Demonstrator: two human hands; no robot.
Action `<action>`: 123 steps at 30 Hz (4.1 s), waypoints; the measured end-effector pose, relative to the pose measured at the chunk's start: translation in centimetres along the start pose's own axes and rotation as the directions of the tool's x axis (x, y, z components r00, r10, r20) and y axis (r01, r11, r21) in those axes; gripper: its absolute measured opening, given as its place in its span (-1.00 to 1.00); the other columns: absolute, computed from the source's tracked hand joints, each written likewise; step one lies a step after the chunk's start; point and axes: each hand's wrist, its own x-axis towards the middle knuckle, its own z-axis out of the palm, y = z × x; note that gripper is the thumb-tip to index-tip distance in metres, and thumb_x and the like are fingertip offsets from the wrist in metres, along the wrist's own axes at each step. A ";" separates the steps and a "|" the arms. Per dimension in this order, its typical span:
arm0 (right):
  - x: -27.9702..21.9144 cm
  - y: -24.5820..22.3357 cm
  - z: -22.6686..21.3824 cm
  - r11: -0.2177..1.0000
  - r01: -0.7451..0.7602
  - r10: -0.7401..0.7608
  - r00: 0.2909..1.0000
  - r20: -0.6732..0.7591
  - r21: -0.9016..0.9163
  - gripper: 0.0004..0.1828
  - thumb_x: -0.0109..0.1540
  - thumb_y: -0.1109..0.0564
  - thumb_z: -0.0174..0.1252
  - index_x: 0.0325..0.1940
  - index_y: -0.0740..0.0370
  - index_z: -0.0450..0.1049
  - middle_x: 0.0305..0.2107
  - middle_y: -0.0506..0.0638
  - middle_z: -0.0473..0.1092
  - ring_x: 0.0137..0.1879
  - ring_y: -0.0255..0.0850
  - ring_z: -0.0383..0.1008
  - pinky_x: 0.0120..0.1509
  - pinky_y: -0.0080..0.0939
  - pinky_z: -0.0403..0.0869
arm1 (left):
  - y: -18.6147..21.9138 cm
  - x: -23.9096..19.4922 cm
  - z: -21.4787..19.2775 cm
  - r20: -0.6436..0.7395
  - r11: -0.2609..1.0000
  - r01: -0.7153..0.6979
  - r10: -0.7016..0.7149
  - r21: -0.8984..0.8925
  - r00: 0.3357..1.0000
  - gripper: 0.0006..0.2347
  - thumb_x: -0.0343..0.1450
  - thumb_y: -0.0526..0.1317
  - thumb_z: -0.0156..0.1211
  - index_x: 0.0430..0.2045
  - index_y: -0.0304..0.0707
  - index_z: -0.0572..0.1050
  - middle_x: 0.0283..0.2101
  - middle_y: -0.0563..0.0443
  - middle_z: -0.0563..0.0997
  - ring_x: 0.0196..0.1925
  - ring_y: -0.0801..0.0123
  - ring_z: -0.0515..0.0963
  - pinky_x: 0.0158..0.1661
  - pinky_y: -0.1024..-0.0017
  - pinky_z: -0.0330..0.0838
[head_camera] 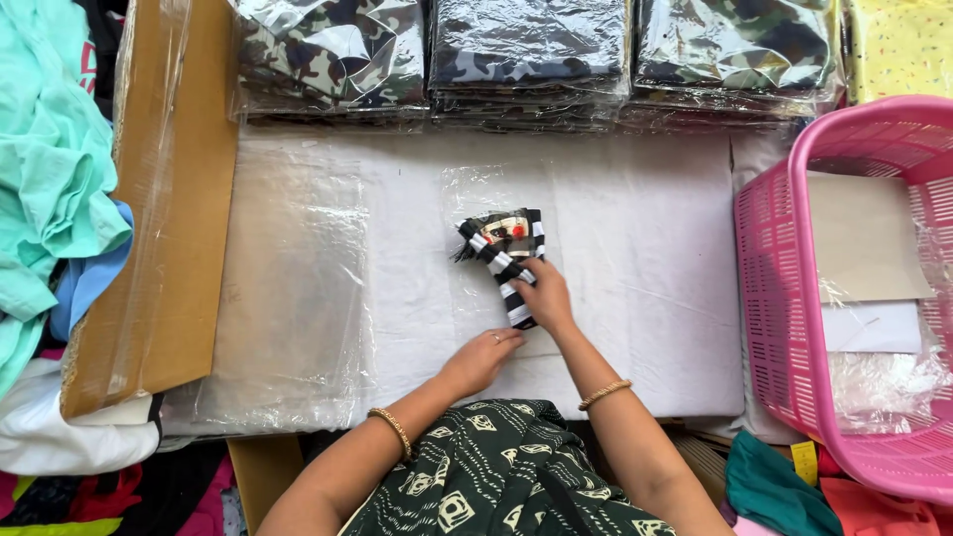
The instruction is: The person folds a black and white striped t-shirt, places it into a clear plastic bag, and stacks it with other packaged shirts. They repeat this process with a second striped shirt. Finally, they pick up a light green t-shirt and begin folding it.
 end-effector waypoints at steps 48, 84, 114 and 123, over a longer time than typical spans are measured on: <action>-10.9 1.7 -2.1 0.982 -0.085 0.057 0.985 0.161 0.172 -0.71 0.20 0.30 0.25 0.00 0.20 0.48 -0.25 0.02 0.56 -0.20 -0.22 0.54 -0.10 -0.27 0.50 | 7.0 2.0 -7.8 -0.016 0.896 -0.159 0.182 0.414 0.983 -0.30 0.30 -0.47 0.07 0.41 0.12 0.19 0.46 0.29 0.22 -0.02 0.16 0.43 0.03 0.32 0.48; -6.0 4.5 4.5 0.888 0.286 -0.376 0.902 -0.212 -0.361 -0.54 0.20 0.16 0.18 0.19 0.24 0.45 0.16 0.20 0.41 0.28 0.19 0.37 0.35 0.02 0.34 | 7.7 -1.6 -5.8 0.000 0.773 -0.400 0.460 0.492 0.888 -0.38 0.36 -0.44 0.05 0.42 -0.01 0.28 0.41 0.32 0.31 -0.21 0.27 0.43 -0.10 0.38 0.54; -13.0 2.3 4.1 0.807 0.134 -0.181 0.983 -0.025 -0.574 -0.32 0.37 -0.28 0.03 0.52 -0.05 0.19 0.44 -0.04 0.08 0.60 -0.02 -0.01 0.73 0.29 -0.19 | 0.5 -3.7 -2.3 -0.160 0.952 0.306 -0.305 -0.019 0.939 -0.23 0.29 -0.24 0.41 0.35 -0.06 0.00 0.18 -0.39 0.38 0.13 -0.18 0.45 0.12 0.06 0.38; -12.1 1.8 3.3 0.738 0.272 -0.347 0.938 -0.002 -0.618 -0.27 0.27 -0.33 0.05 0.52 -0.29 0.14 0.53 0.09 -0.13 0.63 0.14 -0.35 0.56 0.36 -0.30 | -1.5 -2.7 -1.5 -0.003 0.840 0.484 -0.500 -0.246 0.866 -0.12 0.27 -0.40 0.27 0.45 0.03 -0.19 -0.33 -0.18 0.64 -0.23 0.02 0.67 -0.16 0.19 0.53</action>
